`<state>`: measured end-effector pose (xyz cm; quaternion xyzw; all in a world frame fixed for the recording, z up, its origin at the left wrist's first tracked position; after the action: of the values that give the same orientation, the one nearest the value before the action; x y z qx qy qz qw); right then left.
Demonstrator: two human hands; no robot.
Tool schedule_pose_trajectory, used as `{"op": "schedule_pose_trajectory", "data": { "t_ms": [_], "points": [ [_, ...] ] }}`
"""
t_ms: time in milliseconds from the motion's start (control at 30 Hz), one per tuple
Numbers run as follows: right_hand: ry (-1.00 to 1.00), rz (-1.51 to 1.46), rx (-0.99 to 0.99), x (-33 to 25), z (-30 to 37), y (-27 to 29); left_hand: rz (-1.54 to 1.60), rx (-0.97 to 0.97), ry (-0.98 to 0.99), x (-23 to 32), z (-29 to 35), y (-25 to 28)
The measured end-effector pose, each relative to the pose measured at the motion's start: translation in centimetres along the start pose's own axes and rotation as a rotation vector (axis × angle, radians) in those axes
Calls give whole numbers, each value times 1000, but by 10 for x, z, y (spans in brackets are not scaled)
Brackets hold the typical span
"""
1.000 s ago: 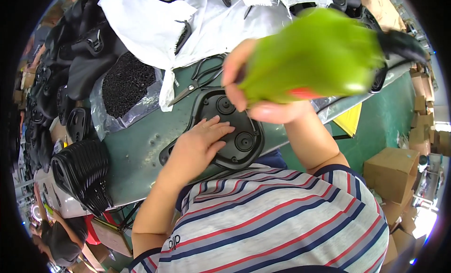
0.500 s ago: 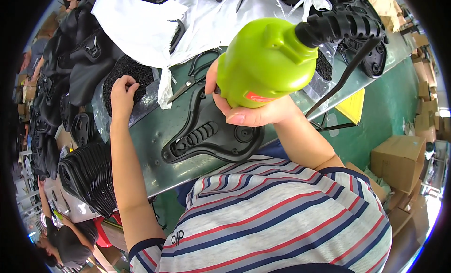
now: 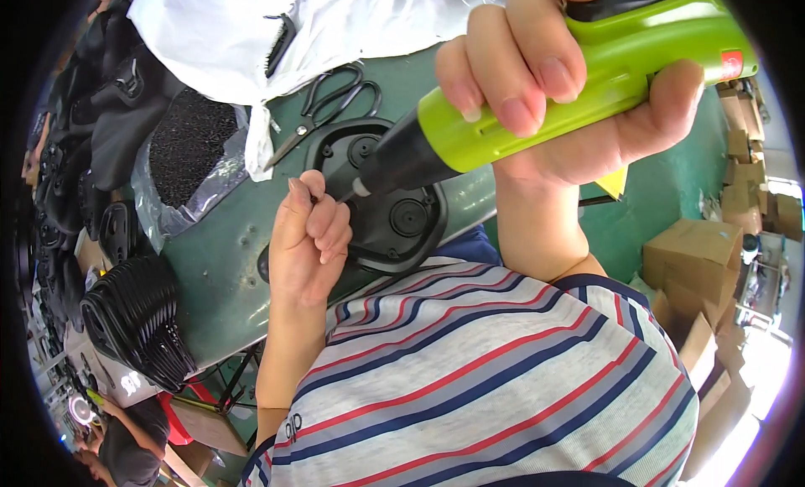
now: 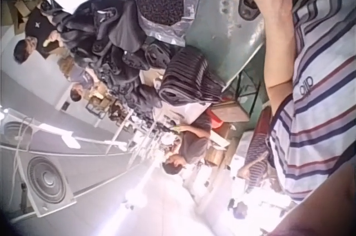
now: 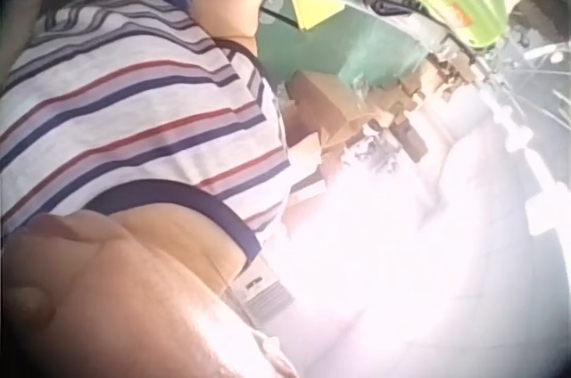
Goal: Assembling bicycle seats using an electric screwdriver to fasten components.
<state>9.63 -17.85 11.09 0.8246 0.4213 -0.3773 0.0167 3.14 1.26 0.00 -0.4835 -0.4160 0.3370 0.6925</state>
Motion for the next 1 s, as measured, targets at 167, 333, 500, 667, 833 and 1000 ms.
{"op": "schedule_pose_trajectory", "data": {
  "t_ms": [167, 333, 500, 667, 833, 1000],
  "points": [
    [-13, 44, -79, 2, 4, -1, -17, 59, 42, -15, -3, -7],
    [-10, 112, -111, 4, 9, 0, 54, 78, 68, -22, -3, -4],
    [13, 173, -173, 6, 14, -2, 90, 129, 48, -28, -5, -2],
    [63, 202, -109, 13, 26, -7, 64, 164, -68, -29, -6, -1],
    [123, 351, -119, 8, 38, -27, -45, 169, -216, -34, -13, 4],
    [119, 249, 14, 12, 33, 2, -827, 168, -301, -4, -10, -2]
  ]
}}
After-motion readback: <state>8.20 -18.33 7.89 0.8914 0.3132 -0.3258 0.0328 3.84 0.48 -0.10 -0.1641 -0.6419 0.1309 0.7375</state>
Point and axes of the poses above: each hand's wrist, its own z-axis away from the middle knuckle, its own y-axis out of the back of the hand, x = y × z, the point moved 2 cm from there along -z, towards the middle knuckle, and after that the axes turned 13 degrees about z, right-handed, at the moved point
